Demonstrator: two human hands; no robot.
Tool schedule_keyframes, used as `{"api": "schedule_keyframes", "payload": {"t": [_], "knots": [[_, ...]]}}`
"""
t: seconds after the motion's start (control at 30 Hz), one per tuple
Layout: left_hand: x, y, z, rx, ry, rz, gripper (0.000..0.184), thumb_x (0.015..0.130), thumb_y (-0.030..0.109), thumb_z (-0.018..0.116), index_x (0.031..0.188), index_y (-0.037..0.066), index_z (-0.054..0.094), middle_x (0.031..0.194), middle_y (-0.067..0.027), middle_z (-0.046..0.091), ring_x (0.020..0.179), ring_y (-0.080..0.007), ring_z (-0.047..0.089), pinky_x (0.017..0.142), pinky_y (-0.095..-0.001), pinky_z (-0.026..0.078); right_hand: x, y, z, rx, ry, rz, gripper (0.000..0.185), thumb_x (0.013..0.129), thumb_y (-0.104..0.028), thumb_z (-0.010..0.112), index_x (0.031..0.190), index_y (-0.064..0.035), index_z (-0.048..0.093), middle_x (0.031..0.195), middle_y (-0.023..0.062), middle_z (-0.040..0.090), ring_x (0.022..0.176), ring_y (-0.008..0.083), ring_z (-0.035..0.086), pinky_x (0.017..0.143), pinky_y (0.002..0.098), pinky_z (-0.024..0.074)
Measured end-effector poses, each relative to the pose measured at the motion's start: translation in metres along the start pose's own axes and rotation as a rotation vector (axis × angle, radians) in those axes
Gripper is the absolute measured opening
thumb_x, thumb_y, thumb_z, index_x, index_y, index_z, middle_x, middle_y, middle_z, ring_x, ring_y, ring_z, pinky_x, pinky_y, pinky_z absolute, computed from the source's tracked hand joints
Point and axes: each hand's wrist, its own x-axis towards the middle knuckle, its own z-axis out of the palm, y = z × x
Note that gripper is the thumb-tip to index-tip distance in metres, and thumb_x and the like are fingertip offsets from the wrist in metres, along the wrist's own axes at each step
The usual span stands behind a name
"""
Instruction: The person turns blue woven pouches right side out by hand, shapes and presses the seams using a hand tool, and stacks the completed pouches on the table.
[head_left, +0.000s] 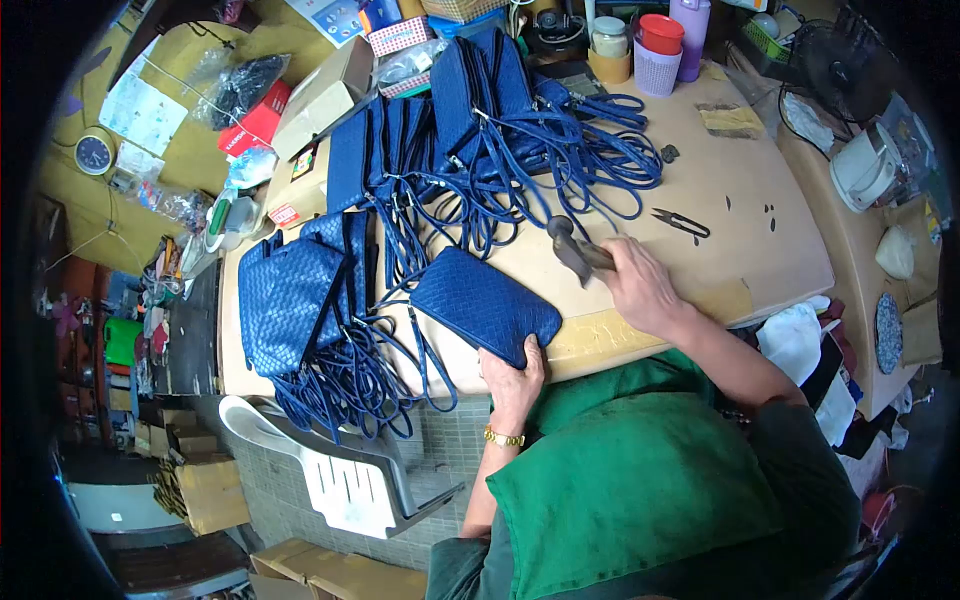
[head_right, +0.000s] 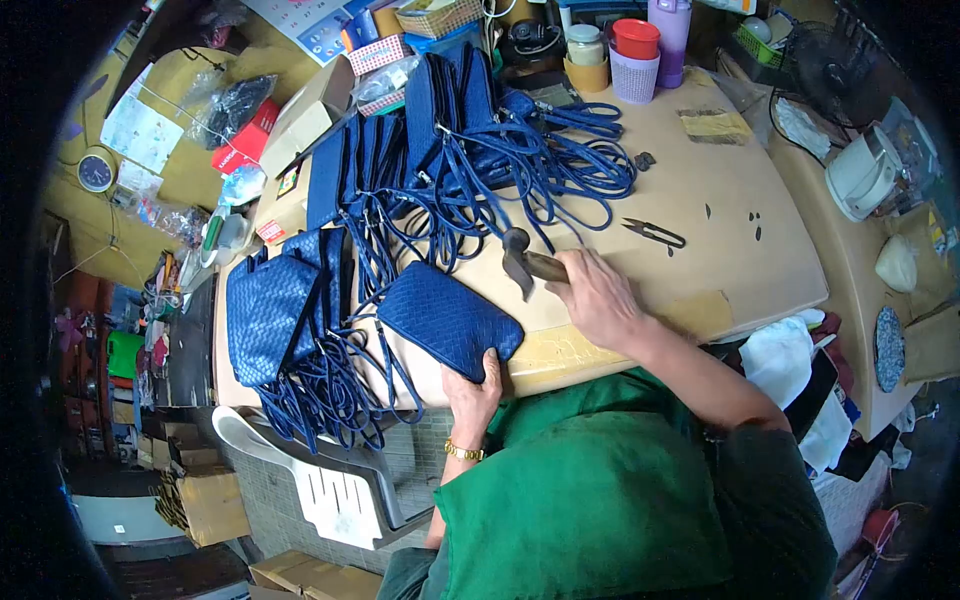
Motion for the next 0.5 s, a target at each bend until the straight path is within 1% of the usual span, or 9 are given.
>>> {"api": "schedule_keyframes", "payload": {"t": [0.07, 0.1, 0.17, 0.23, 0.3, 0.33, 0.37, 0.43, 0.5], "knots": [[0.0, -0.003, 0.002, 0.009, 0.013, 0.073, 0.026, 0.079, 0.012, 0.066, 0.1, -0.003, 0.062, 0.094, -0.0233, 0.062, 0.086, -0.0407, 0.058, 0.078, -0.0468, 0.046, -0.015, -0.007, -0.012, 0.099, -0.126, 0.103, 0.033, 0.093, -0.025, 0.058, 0.112, -0.0005, 0.047, 0.087, 0.0194, 0.059, 0.081, 0.035, 0.061, 0.073, 0.0443, 0.0468], [0.001, -0.003, 0.001, 0.01, 0.013, 0.067, 0.026, 0.079, 0.012, 0.066, 0.1, -0.003, 0.062, 0.094, -0.0233, 0.062, 0.086, -0.0407, 0.058, 0.078, -0.0468, 0.046, -0.016, -0.006, -0.018, 0.1, -0.132, 0.104, 0.033, 0.093, -0.025, 0.058, 0.112, -0.0005, 0.047, 0.087, 0.0194, 0.059, 0.081, 0.035, 0.061, 0.073, 0.0443, 0.0468], [0.004, -0.001, -0.002, 0.039, -0.022, 0.144, 0.028, 0.077, 0.01, 0.066, 0.102, -0.002, 0.061, 0.094, -0.0229, 0.061, 0.085, -0.0412, 0.058, 0.078, -0.0472, 0.046, -0.017, -0.006, -0.028, 0.505, -0.61, 0.357, 0.034, 0.096, -0.025, 0.055, 0.116, 0.0002, 0.046, 0.086, 0.02, 0.059, 0.081, 0.0305, 0.061, 0.072, 0.0418, 0.0461], [0.008, 0.003, -0.004, 0.009, -0.032, 0.132, 0.027, 0.077, 0.01, 0.066, 0.101, -0.002, 0.061, 0.093, -0.0226, 0.061, 0.085, -0.0413, 0.057, 0.078, -0.0473, 0.046, -0.021, -0.016, -0.032, 0.526, -0.587, 0.371, 0.034, 0.097, -0.026, 0.053, 0.119, -0.0003, 0.046, 0.086, 0.0201, 0.059, 0.08, 0.0286, 0.061, 0.072, 0.0404, 0.0459], [0.007, 0.003, -0.004, -0.021, -0.047, 0.106, 0.026, 0.077, 0.01, 0.066, 0.1, -0.002, 0.061, 0.093, -0.0222, 0.061, 0.084, -0.0414, 0.057, 0.078, -0.0475, 0.045, -0.022, -0.029, -0.033, 0.466, -0.249, 0.129, 0.035, 0.096, -0.025, 0.053, 0.119, 0.0001, 0.046, 0.09, 0.023, 0.06, 0.087, 0.0346, 0.062, 0.075, 0.0423, 0.0464], [0.006, 0.0, -0.003, 0.002, -0.045, 0.13, 0.026, 0.076, 0.01, 0.066, 0.099, -0.002, 0.061, 0.091, -0.0224, 0.061, 0.083, -0.0415, 0.057, 0.077, -0.0478, 0.046, -0.019, -0.045, -0.042, 0.316, -0.272, 0.219, 0.036, 0.097, -0.025, 0.051, 0.12, 0.0011, 0.045, 0.096, 0.0256, 0.061, 0.093, 0.0402, 0.061, 0.08, 0.0457, 0.0464], [0.006, -0.002, -0.003, 0.025, -0.045, 0.159, 0.026, 0.076, 0.01, 0.066, 0.098, -0.002, 0.061, 0.09, -0.0225, 0.061, 0.082, -0.0416, 0.057, 0.076, -0.048, 0.046, -0.021, -0.04, -0.034, 0.318, -0.271, 0.223, 0.036, 0.097, -0.025, 0.051, 0.12, 0.0011, 0.045, 0.096, 0.0256, 0.061, 0.093, 0.0402, 0.061, 0.08, 0.0457, 0.0464], [0.003, -0.004, 0.001, 0.018, -0.029, 0.117, 0.026, 0.076, 0.011, 0.066, 0.097, -0.003, 0.061, 0.088, -0.0228, 0.061, 0.081, -0.0418, 0.057, 0.074, -0.0481, 0.046, -0.015, -0.034, -0.021, 0.02, -0.601, 0.161, 0.036, 0.094, -0.022, 0.054, 0.121, 0.0001, 0.045, 0.102, 0.0291, 0.06, 0.096, 0.0471, 0.058, 0.08, 0.049, 0.0467], [0.005, -0.005, 0.004, 0.009, -0.013, 0.078, 0.026, 0.076, 0.011, 0.067, 0.097, -0.003, 0.061, 0.087, -0.0231, 0.061, 0.08, -0.0419, 0.057, 0.073, -0.0483, 0.046, -0.007, -0.034, -0.038, 0.016, -0.684, 0.235, 0.037, 0.095, -0.026, 0.053, 0.119, 0.0009, 0.045, 0.102, 0.0305, 0.059, 0.096, 0.0466, 0.058, 0.08, 0.0517, 0.0454]]}}
